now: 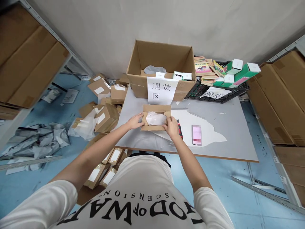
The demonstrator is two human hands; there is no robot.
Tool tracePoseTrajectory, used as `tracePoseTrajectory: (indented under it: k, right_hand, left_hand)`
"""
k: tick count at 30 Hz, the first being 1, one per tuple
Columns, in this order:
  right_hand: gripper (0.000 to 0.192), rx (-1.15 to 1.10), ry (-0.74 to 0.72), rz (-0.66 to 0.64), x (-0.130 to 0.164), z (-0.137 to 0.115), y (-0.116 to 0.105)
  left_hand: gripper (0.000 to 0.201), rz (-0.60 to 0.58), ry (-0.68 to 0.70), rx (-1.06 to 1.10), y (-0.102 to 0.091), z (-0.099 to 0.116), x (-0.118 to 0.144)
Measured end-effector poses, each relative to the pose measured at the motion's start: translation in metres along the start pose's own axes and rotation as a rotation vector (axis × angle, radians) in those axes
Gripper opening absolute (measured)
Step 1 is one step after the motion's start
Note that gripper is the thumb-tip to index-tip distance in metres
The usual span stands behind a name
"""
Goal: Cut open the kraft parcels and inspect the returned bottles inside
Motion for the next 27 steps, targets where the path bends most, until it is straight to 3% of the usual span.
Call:
tracePoseTrajectory:
  k: [4, 7, 11, 16, 22, 27]
  right_hand:
    - [0.063, 0.115, 0.122, -0.135, -0.018, -0.002, -0.001]
    - [0.057, 0.142, 0.104, -0.215, -0.018, -0.005, 0.002]
    - [0.046, 0.072, 0.055, -0.141, -0.009, -0.003, 0.000]
    - [0.048, 0.005, 0.099, -0.126, -0.001, 0.001, -0.001]
    - [0.047, -0.057, 0.204, -0.158, -0.001, 0.012, 0.002]
    - [0.048, -0.273, 0.240, -0.093, 0.002, 0.033, 0.010]
  left_hand:
    - [0.072, 0.139, -0.186, -0.013, 0.010, 0.022, -0.001]
    - [0.079, 0.144, -0.298, -0.059, 0.015, 0.036, -0.004]
    - [0.098, 0.067, -0.407, -0.086, 0.019, 0.044, -0.011]
    - [0.116, 0.026, -0.492, -0.141, 0.026, 0.053, -0.019]
    - [0.105, 0.046, -0.544, -0.203, 0.035, 0.061, -0.029]
    - [0.097, 0.100, -0.510, -0.100, 0.030, 0.055, -0.028]
Point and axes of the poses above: each hand's wrist, its own x-axis away from the middle knuckle, its own y-axis out of the palm, z = x × y, the point moved 4 cm from there along -x, towards the middle knuckle, and after that the axes turned 11 degrees about x, right-handed, at the moved point
